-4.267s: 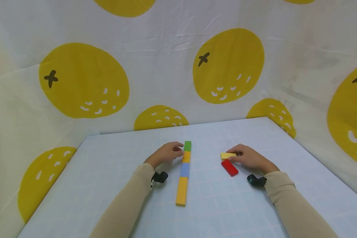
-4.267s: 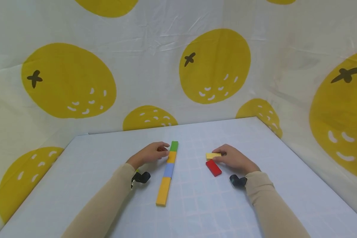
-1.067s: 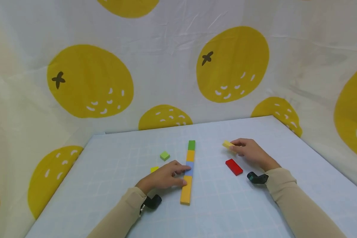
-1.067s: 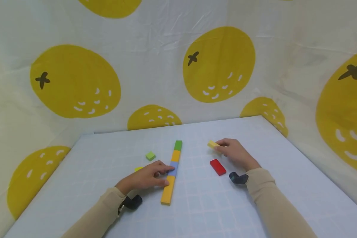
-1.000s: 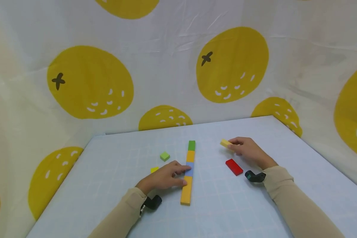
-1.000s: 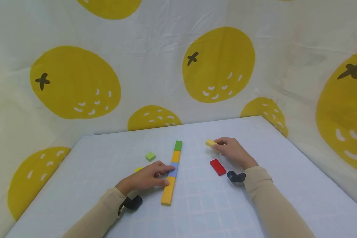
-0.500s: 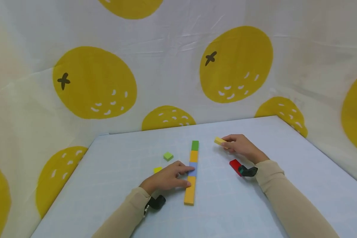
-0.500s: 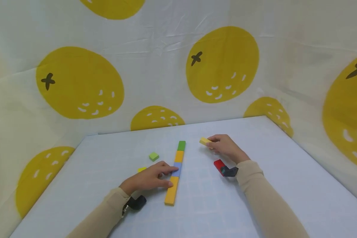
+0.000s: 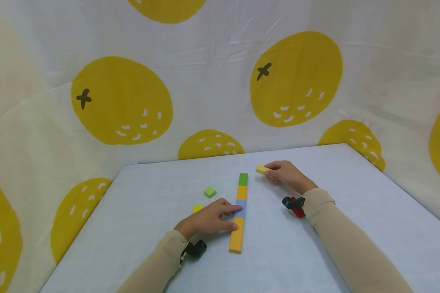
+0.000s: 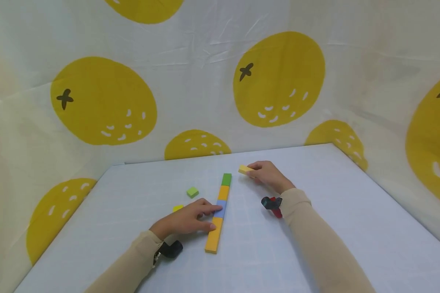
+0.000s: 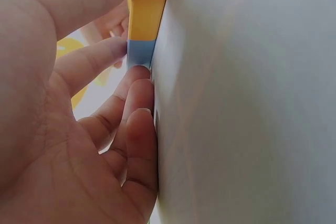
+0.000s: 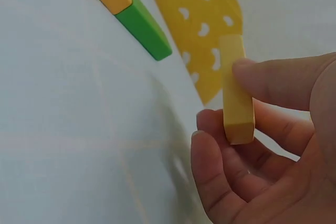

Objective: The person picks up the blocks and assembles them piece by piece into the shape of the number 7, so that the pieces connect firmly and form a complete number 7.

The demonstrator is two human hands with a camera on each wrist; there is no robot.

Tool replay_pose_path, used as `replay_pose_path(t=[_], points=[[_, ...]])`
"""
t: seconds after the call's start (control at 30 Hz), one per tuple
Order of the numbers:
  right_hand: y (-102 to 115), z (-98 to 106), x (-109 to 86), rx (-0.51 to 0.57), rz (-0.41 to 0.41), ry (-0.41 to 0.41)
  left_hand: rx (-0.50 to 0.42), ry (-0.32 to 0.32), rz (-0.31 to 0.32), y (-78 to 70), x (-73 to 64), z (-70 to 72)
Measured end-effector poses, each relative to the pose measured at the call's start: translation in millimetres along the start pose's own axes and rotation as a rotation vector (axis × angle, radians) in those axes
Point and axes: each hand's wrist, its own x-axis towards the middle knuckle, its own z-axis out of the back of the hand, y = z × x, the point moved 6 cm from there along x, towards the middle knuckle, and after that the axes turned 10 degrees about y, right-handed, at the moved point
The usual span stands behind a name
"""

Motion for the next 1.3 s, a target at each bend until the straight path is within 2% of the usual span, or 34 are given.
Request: replay_pose_path(t=[0.27,0.37,0.57,0.73,0.9,1.07,1.13,1.3], points=[[3.4,3.0,12.7,-0.032,-0.056,-0.032,-0.019,0.009,-0.024,-0.7,4.0,-2.5],[5.5,2.2,17.7,-0.037,-0.069,-0.047,-0.003,0.01,-0.01,-1.0,4.3,-2.0],[9.0,-10.4,33.0,-0.045,-0.043,-0.047,0.0,0.011,0.023,0.6,-3.7,0.1],[11.2,-18.1,45.1,-0.068,-0.018,-0.05,0.012,0.011,0.012,2.1,-8.7,0.5],[11.8,-17.2,55.0,-0.135,-0.039,-0.063,0.006,0.015,-0.025,-3.3,-7.0,0.2],[18.3,-22.4,64.0,-0.211,-0.002,-0.064,0.018,0.006,0.004,-2.5,-6.3,0.5],[21.7,-25.4,66.3,-0.223,0.022,-0.061,0.019,0.005,0.008,-1.6,-5.9,0.4],[24.2,-32.1,69.6,-0.233,0.02,-0.06,0.015,0.012,0.003,1.4,-2.8,-1.8]])
